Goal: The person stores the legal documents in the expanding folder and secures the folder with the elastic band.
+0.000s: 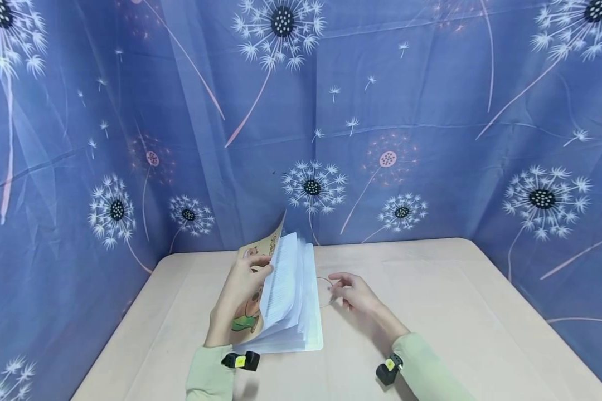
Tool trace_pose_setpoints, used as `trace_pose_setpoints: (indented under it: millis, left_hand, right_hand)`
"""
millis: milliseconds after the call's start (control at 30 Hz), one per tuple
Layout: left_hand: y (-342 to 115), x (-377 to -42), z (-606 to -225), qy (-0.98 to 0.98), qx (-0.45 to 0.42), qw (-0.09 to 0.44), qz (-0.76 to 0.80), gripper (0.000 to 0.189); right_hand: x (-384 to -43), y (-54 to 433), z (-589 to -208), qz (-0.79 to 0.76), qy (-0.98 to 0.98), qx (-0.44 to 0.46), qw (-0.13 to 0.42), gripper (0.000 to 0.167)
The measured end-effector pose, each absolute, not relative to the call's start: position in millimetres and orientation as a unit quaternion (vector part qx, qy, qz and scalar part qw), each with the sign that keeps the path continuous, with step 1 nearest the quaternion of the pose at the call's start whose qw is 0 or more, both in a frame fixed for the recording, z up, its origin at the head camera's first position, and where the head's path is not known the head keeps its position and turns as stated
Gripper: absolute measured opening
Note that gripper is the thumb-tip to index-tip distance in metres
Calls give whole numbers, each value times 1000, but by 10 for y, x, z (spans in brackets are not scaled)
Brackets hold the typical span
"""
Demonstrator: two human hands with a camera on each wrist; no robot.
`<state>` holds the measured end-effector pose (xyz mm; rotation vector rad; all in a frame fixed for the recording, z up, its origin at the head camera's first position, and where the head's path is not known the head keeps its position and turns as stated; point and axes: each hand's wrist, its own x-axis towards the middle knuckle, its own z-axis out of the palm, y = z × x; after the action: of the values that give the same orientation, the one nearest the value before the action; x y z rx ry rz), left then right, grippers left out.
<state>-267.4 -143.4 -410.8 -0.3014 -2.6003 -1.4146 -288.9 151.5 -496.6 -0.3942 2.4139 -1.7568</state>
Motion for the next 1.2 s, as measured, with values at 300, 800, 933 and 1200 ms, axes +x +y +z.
trace_pose_setpoints:
  millis: [300, 800, 933, 1200]
  left_hand:
    - [-1353, -2686, -4173, -877, -119, 65, -460, 34]
    - [-1130, -2764, -4357, -889, -143, 22, -434, 32]
    - [-1084, -2766, -4398, -895, -140, 9, -423, 35]
    - [-1009, -2741, -4427, -907, -137, 5, -398, 37]
  right_hand:
    - [-2883, 1532, -4915, -581, 802, -120, 67, 45]
    - [-2886, 1577, -4961, -581, 802, -121, 70, 45]
    - [-2890, 1580, -4967, -579, 804, -118, 71, 45]
    - [-2904, 1594, -4967, -577, 806, -111, 74, 45]
